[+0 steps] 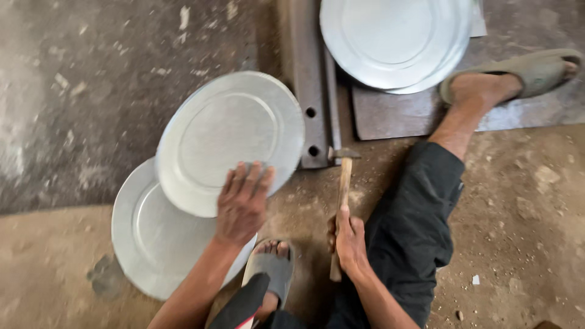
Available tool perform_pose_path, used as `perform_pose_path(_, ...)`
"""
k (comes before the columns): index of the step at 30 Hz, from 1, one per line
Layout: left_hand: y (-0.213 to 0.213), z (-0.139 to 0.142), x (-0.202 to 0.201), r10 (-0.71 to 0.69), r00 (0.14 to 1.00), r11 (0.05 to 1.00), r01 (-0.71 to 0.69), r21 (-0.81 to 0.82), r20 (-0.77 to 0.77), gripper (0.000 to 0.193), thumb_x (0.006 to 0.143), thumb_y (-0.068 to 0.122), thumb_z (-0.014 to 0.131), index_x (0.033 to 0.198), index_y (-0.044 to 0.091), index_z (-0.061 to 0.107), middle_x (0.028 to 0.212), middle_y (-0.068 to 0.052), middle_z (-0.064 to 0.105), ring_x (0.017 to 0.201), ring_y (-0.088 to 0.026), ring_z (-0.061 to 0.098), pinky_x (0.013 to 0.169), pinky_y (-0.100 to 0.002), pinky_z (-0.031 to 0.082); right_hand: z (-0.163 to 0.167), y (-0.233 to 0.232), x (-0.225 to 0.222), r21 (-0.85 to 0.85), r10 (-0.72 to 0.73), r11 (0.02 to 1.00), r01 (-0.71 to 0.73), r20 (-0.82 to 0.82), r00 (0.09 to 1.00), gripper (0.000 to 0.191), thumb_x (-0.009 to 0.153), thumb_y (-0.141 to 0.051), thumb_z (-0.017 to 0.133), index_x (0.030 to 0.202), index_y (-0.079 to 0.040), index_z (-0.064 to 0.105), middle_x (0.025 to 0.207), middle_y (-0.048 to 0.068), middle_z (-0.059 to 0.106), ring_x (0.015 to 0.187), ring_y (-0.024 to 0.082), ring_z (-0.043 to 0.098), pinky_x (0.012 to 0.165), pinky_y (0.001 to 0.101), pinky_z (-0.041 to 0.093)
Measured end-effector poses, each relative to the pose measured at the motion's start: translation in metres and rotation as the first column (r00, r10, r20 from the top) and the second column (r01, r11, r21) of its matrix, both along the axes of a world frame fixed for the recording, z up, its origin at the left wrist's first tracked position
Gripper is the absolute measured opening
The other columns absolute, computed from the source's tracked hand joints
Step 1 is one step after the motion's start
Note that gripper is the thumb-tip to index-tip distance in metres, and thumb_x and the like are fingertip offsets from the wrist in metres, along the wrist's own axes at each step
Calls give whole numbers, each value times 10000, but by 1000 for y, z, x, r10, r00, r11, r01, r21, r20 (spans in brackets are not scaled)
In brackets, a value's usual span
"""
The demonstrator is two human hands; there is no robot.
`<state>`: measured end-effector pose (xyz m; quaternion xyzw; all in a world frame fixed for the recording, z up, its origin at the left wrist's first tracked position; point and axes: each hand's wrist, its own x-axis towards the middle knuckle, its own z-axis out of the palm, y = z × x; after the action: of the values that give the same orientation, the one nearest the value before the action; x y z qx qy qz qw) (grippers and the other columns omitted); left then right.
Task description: The person sits on the ground and uses a hammer to repeatedly strike the rim of a round metal plate resting against a metal rail, working the edge of the plate. When finished with one plate, the person sets it on a stack and takes another plate to hammer.
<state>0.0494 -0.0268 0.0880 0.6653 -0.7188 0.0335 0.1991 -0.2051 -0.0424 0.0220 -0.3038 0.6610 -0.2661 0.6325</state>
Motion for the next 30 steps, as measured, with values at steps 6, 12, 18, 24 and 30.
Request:
perform_pose_path(6,-55,84,43,74,979,994,-58,-89,191,269,956,45,626,1201,53,736,957,-143,740,879,-285,738,713,-405,564,10,4,-18,241,-19,970,-14,133,991,570,1039,-507,436,716,-43,500,517,43,458,376,157,422,355,326,358)
perform_pose_path(12,-97,162,59,-67,980,876,149,-459,189,93,1172,82,623,1239,21,645,1023,-144,745,870,-239,734,747,-325,580,2,7,-14,212,54,974,-82,132,990,527,1040,-505,469,743,-71,497,561,14,489,401,133,436,377,318,383)
perform_pose_path(18,-192,169,11,-249,936,656,351,-668,248,168,1140,78,613,1301,112,642,1203,-116,755,1128,-250,744,1024,-402,581,-2,11,-15,181,107,975,-127,118,987,596,1042,-534,459,706,-45,509,529,40,484,364,146,430,366,310,367)
perform_pose_path(24,-180,131,-46,-298,943,925,324,-197,150,707,884,291,807,1530,232,523,1594,-241,434,1476,-394,386,1212,-636,271,0,12,-23,149,129,979,-135,55,990,587,1039,-528,457,692,-57,500,525,40,491,363,148,449,370,321,377)
perform_pose_path(30,-54,27,16,78,967,997,-68,47,-242,524,940,197,677,1447,109,576,1487,-188,590,1449,-381,493,1193,-483,378,-18,24,-32,29,198,980,-198,-21,980,663,1039,-536,471,621,-23,518,499,34,485,366,140,465,364,325,380)
